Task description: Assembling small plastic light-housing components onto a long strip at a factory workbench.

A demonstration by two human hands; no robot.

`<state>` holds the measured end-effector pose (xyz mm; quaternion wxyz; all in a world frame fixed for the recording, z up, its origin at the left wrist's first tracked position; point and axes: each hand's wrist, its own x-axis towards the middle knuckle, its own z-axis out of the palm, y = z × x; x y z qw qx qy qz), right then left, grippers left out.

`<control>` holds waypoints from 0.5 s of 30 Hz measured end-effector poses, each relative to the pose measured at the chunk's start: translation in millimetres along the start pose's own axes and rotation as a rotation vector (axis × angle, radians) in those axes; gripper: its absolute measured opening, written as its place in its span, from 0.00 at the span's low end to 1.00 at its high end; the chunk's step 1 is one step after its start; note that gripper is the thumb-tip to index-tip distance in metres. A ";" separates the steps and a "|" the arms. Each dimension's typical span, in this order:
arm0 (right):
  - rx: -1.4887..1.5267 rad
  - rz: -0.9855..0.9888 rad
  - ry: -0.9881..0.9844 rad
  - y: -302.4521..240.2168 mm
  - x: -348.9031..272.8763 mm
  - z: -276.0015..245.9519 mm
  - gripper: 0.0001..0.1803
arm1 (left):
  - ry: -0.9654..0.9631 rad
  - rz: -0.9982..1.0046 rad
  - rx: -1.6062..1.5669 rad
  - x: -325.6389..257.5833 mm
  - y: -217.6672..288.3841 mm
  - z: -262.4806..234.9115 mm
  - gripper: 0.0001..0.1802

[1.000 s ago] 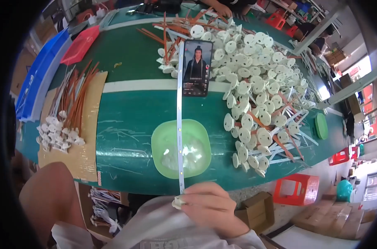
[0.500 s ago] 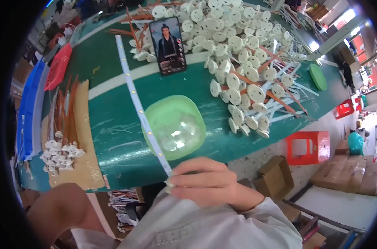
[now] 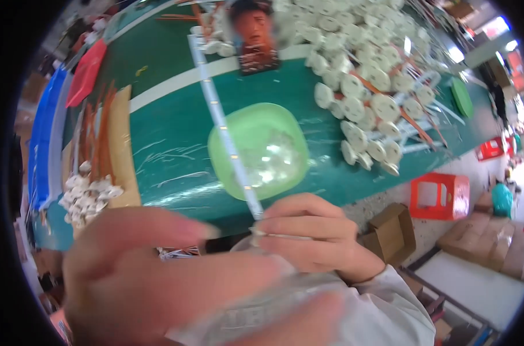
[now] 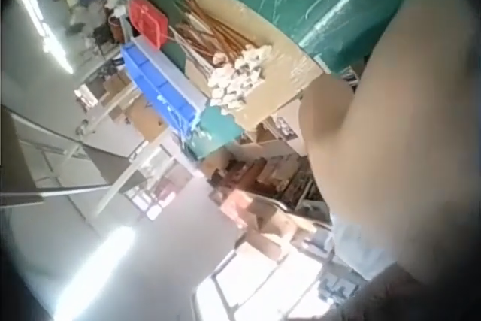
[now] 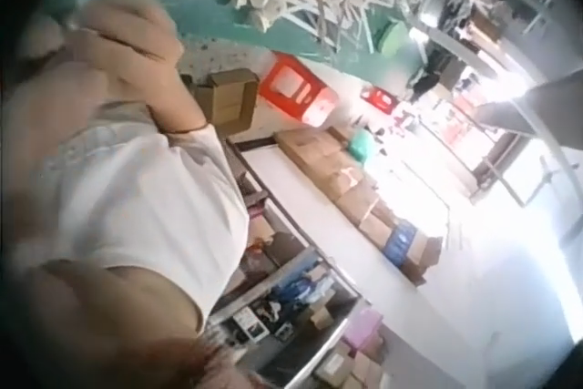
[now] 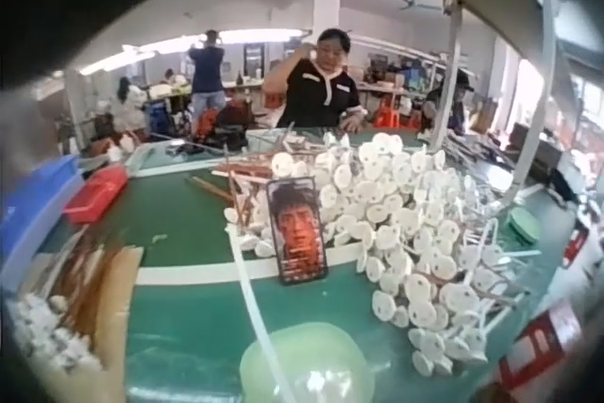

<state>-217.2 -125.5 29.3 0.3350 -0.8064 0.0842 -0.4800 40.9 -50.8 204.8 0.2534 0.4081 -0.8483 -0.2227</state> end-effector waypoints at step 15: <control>0.137 -0.017 0.107 11.8 5.9 2.9 0.11 | 0.655 -0.488 -0.902 -22.5 -40.9 184.0 0.33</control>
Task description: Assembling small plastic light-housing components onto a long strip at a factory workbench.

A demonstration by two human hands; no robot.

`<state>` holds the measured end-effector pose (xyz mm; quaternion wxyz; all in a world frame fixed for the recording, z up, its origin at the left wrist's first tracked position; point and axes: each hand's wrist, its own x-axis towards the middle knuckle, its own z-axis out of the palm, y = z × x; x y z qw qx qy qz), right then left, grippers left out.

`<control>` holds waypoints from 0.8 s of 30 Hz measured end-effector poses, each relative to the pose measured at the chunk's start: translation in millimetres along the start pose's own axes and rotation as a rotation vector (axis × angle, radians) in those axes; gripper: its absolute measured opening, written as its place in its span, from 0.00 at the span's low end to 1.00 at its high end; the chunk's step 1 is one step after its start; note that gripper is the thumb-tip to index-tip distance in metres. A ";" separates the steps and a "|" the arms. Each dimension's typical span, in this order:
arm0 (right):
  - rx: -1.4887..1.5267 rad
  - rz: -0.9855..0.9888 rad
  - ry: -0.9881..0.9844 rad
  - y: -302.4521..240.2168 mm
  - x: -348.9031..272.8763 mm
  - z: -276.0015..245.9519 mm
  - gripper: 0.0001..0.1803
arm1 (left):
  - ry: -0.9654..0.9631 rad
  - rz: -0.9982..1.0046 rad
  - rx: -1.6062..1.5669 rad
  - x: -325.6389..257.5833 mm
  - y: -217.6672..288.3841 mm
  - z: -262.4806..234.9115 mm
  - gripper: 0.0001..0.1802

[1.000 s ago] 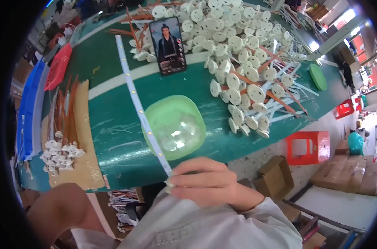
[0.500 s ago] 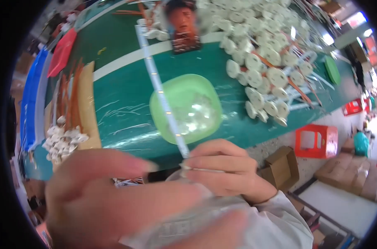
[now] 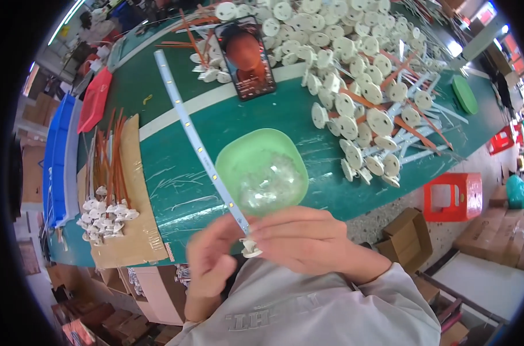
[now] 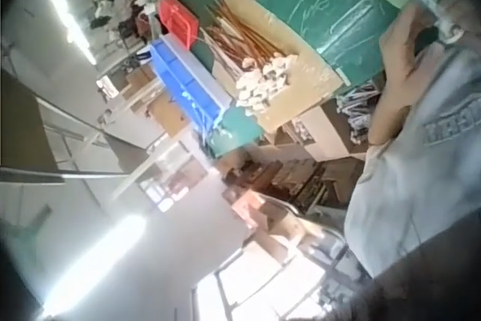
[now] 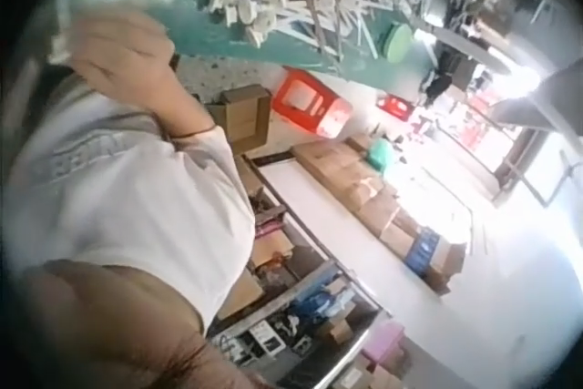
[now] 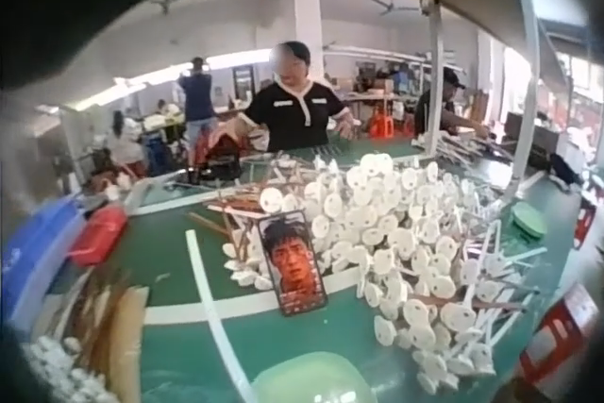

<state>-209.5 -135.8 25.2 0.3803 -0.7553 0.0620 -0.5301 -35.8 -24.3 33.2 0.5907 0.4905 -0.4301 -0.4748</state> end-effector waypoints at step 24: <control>-0.079 -0.072 -0.197 5.7 7.8 26.7 0.13 | 0.030 -0.044 -0.403 -42.6 -73.2 -42.0 0.24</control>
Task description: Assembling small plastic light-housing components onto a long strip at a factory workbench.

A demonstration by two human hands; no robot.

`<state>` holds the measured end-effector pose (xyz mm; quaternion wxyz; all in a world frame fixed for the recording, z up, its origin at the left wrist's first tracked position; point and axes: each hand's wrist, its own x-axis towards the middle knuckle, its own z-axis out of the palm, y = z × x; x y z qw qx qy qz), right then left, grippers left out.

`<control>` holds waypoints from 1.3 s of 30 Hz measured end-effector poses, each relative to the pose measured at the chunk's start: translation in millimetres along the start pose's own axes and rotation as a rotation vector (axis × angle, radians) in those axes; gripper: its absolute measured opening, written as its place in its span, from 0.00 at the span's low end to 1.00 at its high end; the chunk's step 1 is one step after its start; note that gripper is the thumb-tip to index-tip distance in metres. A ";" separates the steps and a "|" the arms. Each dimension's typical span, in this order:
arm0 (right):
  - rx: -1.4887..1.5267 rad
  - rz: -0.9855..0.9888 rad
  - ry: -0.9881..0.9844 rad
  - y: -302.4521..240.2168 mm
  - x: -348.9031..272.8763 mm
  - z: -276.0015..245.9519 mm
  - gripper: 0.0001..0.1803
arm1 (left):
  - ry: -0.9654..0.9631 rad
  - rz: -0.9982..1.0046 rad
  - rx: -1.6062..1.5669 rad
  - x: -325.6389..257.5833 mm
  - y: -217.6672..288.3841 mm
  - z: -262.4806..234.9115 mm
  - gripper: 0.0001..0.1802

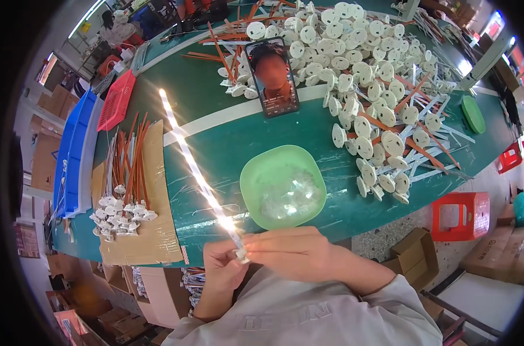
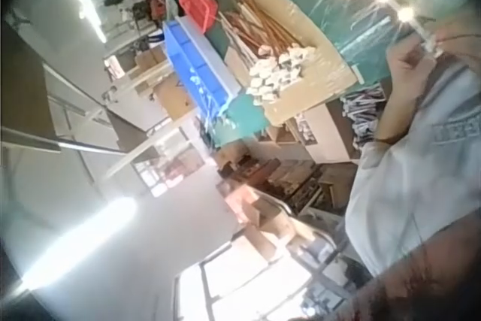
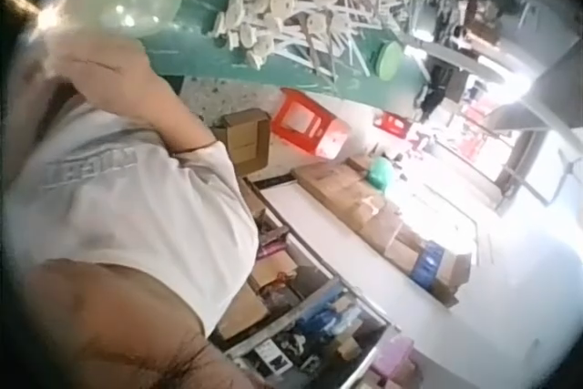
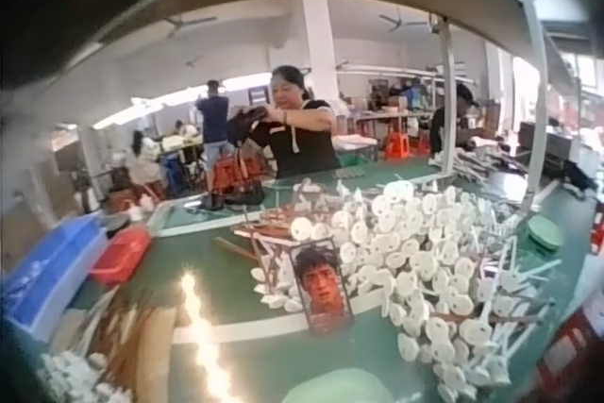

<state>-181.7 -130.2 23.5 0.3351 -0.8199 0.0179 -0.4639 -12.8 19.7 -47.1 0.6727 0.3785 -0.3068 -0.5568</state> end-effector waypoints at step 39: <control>-0.465 0.131 -0.868 47.2 55.9 30.9 0.09 | 0.271 0.347 0.139 3.9 14.8 -13.6 0.28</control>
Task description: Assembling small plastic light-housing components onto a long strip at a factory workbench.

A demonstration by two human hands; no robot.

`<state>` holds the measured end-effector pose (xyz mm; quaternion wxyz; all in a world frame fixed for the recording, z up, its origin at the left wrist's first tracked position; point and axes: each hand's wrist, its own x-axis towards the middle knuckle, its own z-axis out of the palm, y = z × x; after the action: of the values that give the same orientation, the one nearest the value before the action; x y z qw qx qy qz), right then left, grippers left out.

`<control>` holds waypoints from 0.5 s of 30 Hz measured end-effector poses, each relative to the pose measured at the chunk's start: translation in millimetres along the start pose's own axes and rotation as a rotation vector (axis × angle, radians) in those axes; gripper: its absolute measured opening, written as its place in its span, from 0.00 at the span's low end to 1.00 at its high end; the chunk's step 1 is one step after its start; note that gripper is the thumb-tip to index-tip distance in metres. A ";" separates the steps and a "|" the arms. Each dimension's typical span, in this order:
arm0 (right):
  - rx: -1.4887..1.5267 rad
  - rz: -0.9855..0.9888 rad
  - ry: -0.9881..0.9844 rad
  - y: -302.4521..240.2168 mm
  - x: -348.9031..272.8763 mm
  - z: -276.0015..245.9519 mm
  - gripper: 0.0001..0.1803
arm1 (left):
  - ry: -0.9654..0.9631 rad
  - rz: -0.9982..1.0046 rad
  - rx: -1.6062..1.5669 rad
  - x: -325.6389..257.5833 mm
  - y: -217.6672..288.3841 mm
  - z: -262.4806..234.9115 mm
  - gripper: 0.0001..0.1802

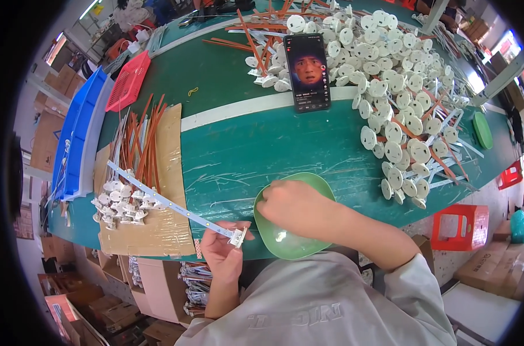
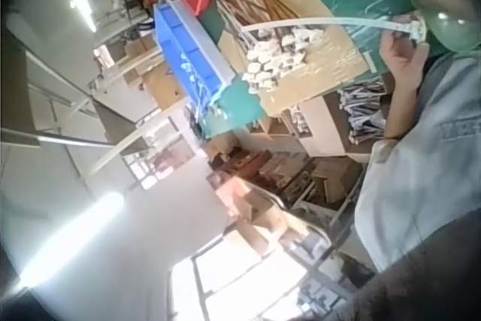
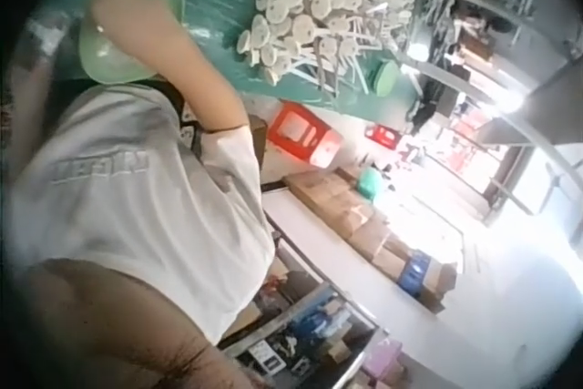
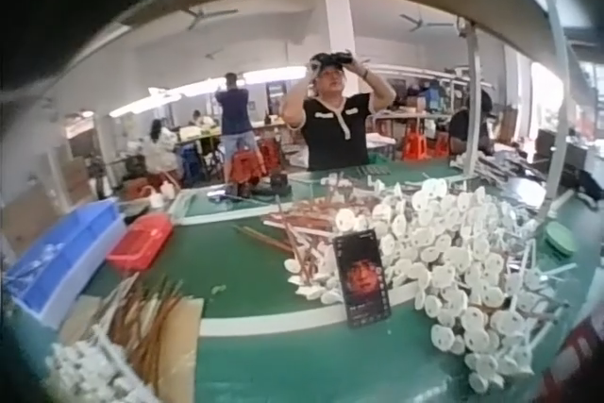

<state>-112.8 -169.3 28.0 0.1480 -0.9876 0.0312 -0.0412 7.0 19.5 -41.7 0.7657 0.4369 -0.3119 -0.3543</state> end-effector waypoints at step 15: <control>0.621 0.325 0.770 -23.9 -57.7 5.6 0.12 | -0.036 -0.133 -0.358 31.6 15.8 80.2 0.23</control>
<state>-168.5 -140.6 25.5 0.4163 -0.7929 0.2226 -0.3854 -34.4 -36.4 11.6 0.8004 0.3070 -0.2278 -0.4618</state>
